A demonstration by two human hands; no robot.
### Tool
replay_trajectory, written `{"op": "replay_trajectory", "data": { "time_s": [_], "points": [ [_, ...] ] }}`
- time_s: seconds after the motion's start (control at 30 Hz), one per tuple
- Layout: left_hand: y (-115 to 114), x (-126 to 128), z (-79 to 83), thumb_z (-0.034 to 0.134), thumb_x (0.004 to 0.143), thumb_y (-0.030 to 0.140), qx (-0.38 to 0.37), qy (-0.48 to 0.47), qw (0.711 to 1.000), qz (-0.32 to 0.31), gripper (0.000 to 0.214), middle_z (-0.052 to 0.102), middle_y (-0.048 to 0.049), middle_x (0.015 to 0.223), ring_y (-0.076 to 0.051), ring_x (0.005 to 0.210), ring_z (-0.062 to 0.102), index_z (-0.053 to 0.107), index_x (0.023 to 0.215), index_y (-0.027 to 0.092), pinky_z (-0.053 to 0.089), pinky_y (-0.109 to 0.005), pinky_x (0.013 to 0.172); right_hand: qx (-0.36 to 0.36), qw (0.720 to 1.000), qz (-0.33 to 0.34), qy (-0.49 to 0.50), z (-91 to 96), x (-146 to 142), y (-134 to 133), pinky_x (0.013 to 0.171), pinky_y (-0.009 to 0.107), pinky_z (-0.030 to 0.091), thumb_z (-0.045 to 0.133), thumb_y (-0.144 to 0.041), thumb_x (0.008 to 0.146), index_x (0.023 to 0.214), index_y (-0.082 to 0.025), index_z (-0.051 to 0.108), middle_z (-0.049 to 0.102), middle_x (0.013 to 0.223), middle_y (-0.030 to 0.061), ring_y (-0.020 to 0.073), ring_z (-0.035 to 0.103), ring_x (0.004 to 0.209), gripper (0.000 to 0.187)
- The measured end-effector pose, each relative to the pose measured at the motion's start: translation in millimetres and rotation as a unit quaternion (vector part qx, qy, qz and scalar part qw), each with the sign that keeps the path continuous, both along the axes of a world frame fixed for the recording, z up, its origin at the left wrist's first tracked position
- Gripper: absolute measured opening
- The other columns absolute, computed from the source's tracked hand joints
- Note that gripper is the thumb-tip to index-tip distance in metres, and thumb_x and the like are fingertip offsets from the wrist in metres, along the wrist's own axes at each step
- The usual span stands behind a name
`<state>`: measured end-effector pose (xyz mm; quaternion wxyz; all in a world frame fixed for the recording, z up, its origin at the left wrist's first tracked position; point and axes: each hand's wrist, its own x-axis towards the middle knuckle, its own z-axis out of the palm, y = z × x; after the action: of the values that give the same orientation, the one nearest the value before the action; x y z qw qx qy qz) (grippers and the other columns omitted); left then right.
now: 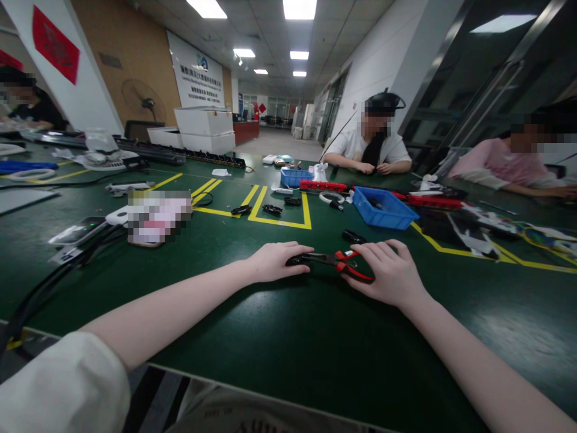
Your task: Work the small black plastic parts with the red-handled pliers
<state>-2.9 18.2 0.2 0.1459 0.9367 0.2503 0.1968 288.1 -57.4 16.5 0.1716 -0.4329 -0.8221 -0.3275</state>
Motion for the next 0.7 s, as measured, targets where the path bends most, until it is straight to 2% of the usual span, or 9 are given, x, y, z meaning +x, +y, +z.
{"op": "replay_trajectory", "data": {
  "time_s": [0.23,0.53,0.7],
  "points": [
    [-0.4,0.4,1.1,0.06,0.093,0.043,-0.008,-0.017,1.0,-0.005,0.053,0.064,-0.0064,0.125,-0.022,0.11,0.064,0.048,0.14,0.022,0.051,-0.031,0.09,0.002,1.0,0.004,0.003,-0.9,-0.3,0.5,0.092,0.045,0.035,0.061,-0.05,0.084,0.113,-0.013,0.062,0.071,0.108,0.0156,0.0283,0.064,0.097,0.046],
    [2.1,1.9,-0.8,0.062,0.092,0.04,0.02,-0.018,1.0,-0.011,0.049,0.065,-0.0087,0.122,-0.023,0.111,0.062,0.052,0.135,0.02,0.048,-0.037,0.094,-0.017,1.0,0.024,-0.005,-2.1,-2.5,1.0,0.083,0.04,0.037,0.06,-0.049,0.084,0.104,-0.011,0.063,0.07,0.094,0.014,0.025,0.064,0.084,0.043],
    [2.8,2.3,-1.9,0.067,0.088,0.037,0.024,-0.033,0.999,-0.008,0.041,0.068,-0.0061,0.117,-0.022,0.108,0.063,0.055,0.124,0.02,0.042,-0.041,0.102,-0.04,0.999,0.021,-0.001,-2.2,-0.7,2.0,0.082,0.041,0.037,0.06,-0.05,0.084,0.104,-0.012,0.064,0.071,0.093,0.0136,0.0251,0.064,0.083,0.043]
  ]
}}
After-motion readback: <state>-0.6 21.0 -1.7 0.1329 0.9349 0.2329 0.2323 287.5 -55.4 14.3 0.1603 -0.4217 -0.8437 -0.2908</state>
